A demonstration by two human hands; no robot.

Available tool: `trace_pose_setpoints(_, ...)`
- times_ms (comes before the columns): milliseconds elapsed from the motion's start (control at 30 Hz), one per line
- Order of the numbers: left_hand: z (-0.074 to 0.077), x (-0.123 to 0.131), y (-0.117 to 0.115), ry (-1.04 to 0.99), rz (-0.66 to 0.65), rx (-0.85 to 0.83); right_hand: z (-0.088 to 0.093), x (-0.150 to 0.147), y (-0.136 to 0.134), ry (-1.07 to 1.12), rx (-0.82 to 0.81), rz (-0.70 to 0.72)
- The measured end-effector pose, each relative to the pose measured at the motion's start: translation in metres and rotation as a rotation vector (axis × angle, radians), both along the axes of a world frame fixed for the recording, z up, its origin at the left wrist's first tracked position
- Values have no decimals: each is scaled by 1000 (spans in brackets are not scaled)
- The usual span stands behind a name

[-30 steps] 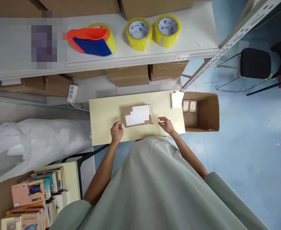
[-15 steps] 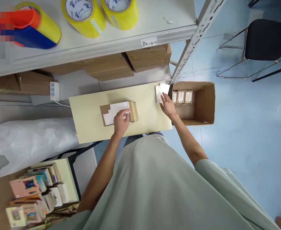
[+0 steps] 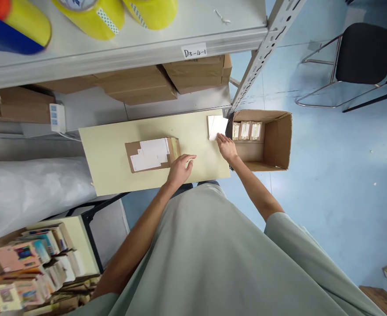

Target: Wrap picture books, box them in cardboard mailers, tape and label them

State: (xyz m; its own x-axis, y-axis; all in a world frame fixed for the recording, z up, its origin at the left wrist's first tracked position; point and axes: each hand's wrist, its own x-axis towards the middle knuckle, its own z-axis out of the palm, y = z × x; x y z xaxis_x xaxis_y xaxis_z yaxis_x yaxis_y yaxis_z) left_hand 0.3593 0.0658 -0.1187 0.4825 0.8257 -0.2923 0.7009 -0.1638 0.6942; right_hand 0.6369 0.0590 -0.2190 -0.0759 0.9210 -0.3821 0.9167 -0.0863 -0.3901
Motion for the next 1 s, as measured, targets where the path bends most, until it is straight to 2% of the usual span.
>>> trace_pose_setpoints(233, 0, 14, 6, -15, -22, -61, 9, 1, 7, -71, 27, -18)
trace_pose_setpoints(433, -3, 25, 19, -28, -27, -90, 13, -4, 8, -23, 23, -23)
trace_pose_setpoints(500, -4, 28, 23, -37, -11, -101, 13, -7, 7, 33, 17, -100)
trace_pose_setpoints(667, -6, 32, 30, -48, 10, -123, 7, -10, 10, 353, 5, -495)
trace_pose_setpoints(733, -7, 33, 34, -39, 4, -132, 5, -7, 14, 474, 3, -604)
trace_pose_setpoints(867, -14, 37, 43, 22, -23, -148, 5, 5, 26, 605, 22, -728)
trace_pose_setpoints(1000, -26, 55, 56, 111, -138, -94, 11, 25, 44, 701, 65, -777)
